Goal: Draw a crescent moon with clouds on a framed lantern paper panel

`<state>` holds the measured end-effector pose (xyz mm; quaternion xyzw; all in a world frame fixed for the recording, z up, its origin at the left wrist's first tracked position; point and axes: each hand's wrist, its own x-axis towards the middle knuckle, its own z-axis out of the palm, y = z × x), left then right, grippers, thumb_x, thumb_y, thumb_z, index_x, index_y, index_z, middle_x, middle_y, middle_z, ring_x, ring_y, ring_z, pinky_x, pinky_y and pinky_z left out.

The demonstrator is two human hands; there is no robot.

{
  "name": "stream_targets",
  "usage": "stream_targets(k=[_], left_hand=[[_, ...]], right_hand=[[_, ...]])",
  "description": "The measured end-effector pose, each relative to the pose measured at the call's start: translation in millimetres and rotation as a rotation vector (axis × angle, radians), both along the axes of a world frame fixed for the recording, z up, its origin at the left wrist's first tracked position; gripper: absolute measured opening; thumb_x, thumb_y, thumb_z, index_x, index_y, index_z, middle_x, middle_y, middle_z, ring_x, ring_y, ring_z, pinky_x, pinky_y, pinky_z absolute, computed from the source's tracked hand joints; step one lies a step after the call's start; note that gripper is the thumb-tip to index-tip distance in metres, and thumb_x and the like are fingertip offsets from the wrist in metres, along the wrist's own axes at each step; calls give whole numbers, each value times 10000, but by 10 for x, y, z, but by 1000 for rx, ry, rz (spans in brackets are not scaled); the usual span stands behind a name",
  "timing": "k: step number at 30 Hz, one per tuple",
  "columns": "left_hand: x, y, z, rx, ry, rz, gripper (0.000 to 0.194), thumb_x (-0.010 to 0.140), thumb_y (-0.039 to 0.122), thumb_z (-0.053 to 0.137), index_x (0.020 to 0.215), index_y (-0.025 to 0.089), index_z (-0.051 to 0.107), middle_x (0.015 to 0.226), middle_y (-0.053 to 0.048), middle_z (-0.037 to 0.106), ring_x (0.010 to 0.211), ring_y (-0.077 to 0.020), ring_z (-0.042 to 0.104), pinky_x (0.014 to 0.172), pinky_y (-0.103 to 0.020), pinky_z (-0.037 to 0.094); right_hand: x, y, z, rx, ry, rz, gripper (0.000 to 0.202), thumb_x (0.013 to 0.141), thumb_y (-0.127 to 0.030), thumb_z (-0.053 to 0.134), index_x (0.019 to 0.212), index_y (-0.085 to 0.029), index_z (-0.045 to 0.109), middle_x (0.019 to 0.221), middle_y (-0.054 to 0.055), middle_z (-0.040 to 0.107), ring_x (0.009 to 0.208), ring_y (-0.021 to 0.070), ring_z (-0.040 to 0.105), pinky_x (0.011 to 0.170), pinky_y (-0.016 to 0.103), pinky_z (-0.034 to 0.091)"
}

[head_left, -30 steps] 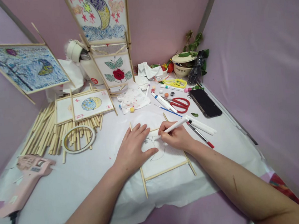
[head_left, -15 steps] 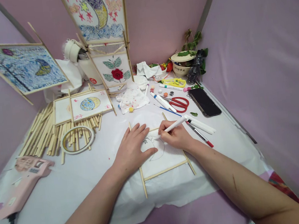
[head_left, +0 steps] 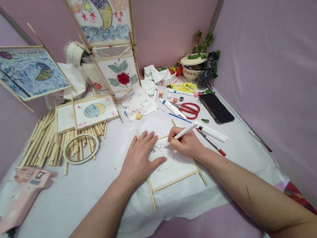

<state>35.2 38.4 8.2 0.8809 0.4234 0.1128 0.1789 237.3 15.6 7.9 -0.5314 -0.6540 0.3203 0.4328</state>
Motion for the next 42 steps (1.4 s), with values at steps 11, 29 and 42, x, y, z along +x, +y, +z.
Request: stream_targets(k=[11,29,42], left_hand=[[8,0,4,-12,-17,3,701,780,516,681,1388,247,461,1491,-55,413,1426,-295,260,1179,-518,184],[8,-9,26,-12,-10,8,706,778,518,683,1388,238,464,1491,-54,413,1424,-293,268,1177,-514,195],[-13,-30,33,12,-17,7,693,780,508,680,1375,217,476,1491,-62,413,1426,-282,265,1177,-507,195]], right_hand=[[0,17,5,4,-8,-38,83,717,-182,513,639,-202,530,551,-40,482,521,110,421,504,244,327],[31,10,9,82,83,-181,104,770,-192,518,680,-206,568,574,-34,519,540,123,454,530,254,358],[37,-151,202,67,5,-212,147,873,-297,567,972,-211,633,903,28,666,813,173,602,738,291,449]])
